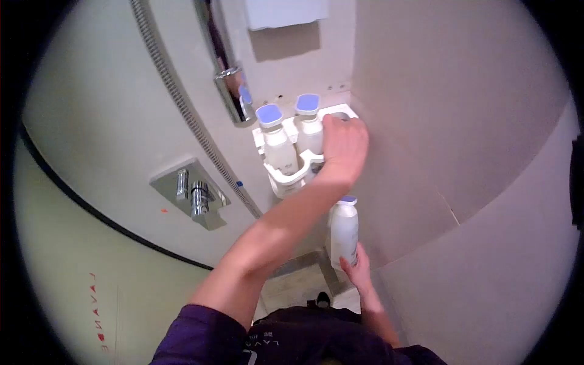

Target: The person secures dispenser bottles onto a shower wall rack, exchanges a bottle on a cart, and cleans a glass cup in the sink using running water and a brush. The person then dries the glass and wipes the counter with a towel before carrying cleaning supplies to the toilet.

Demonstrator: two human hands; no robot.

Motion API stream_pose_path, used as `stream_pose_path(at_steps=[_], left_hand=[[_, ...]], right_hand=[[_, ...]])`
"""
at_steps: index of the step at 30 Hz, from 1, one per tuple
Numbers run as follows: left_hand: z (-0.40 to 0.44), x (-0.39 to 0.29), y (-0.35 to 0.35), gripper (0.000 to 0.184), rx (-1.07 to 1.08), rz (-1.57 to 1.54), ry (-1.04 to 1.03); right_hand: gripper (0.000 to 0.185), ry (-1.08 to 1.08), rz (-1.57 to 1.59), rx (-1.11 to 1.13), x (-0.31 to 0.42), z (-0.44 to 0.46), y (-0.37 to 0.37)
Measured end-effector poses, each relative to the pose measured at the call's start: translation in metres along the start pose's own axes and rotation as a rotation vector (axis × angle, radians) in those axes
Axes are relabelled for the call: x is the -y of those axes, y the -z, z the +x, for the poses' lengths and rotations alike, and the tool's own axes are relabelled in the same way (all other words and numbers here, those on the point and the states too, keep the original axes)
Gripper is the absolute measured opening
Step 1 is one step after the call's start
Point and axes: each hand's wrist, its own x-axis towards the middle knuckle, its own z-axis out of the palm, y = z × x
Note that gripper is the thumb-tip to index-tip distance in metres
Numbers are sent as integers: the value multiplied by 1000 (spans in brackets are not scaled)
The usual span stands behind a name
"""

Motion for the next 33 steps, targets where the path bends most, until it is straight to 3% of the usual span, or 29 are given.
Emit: stream_pose_path(at_steps=[8,11,15,21,30,33], left_hand=[[-8,0,-4,13,-97,183,24],[-5,4,-14,15,-23,57,45],[-7,14,-24,16,-140,-47,-64],[-12,4,-15,17,-101,19,24],[-9,27,-11,19,-89,7,-190],[-32,21,3,26,-119,-243,-111]], right_hand=[[44,-58,95,-39,-1,-14,1],[45,9,-63,-13,-16,-20,9],[46,-12,129,-50,-7,-14,21],[49,-24,250,-105,4,-22,28],[59,-5,103,-106,19,-13,33],[65,19,165,-134,32,-10,32]])
